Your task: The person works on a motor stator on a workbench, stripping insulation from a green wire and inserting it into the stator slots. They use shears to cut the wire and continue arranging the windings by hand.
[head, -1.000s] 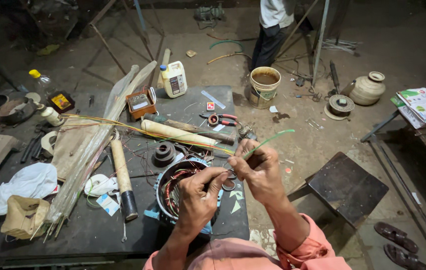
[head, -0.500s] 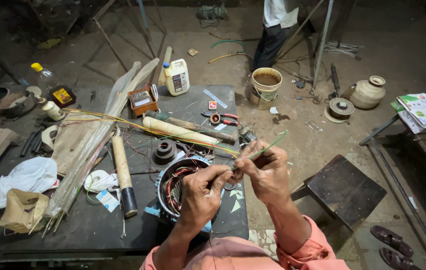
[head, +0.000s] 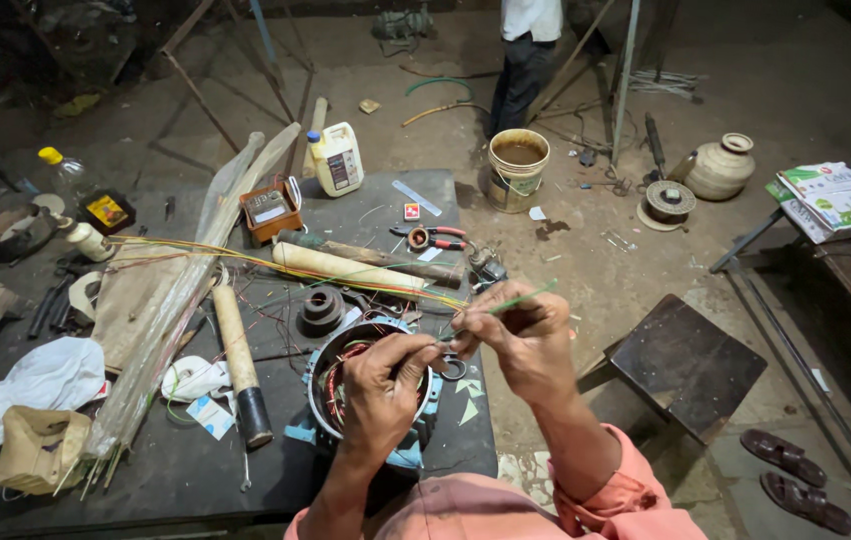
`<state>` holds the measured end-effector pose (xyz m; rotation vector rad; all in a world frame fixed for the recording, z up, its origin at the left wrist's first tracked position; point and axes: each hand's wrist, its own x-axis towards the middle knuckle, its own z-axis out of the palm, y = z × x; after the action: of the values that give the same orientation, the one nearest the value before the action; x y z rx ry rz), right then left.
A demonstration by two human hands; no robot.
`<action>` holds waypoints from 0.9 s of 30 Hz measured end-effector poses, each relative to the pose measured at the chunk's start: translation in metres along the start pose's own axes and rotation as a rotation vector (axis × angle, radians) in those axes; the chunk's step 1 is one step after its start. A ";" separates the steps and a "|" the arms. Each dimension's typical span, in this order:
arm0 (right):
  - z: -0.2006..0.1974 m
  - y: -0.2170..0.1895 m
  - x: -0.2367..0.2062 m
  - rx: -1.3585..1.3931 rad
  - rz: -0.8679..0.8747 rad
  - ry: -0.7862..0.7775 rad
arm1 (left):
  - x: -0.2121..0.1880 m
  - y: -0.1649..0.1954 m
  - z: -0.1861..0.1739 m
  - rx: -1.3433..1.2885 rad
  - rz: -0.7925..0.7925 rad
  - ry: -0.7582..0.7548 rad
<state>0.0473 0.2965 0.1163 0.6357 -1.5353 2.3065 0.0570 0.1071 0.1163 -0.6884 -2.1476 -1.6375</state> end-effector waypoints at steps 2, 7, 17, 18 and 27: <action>0.004 0.005 0.001 -0.034 -0.003 0.028 | 0.000 0.000 0.001 0.016 -0.002 -0.004; 0.006 -0.004 0.004 -0.059 0.012 0.014 | 0.003 -0.003 -0.002 0.081 0.077 0.027; -0.008 0.006 0.004 -0.036 0.003 0.037 | -0.002 -0.013 -0.004 0.024 -0.084 -0.013; -0.006 0.010 0.004 -0.021 0.000 0.038 | -0.002 -0.013 -0.003 0.013 -0.062 -0.005; 0.006 -0.002 0.007 -0.004 -0.003 -0.024 | 0.001 -0.015 -0.006 -0.004 -0.073 -0.012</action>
<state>0.0433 0.2921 0.1236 0.6665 -1.5480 2.3011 0.0476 0.0978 0.1064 -0.6294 -2.2030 -1.6788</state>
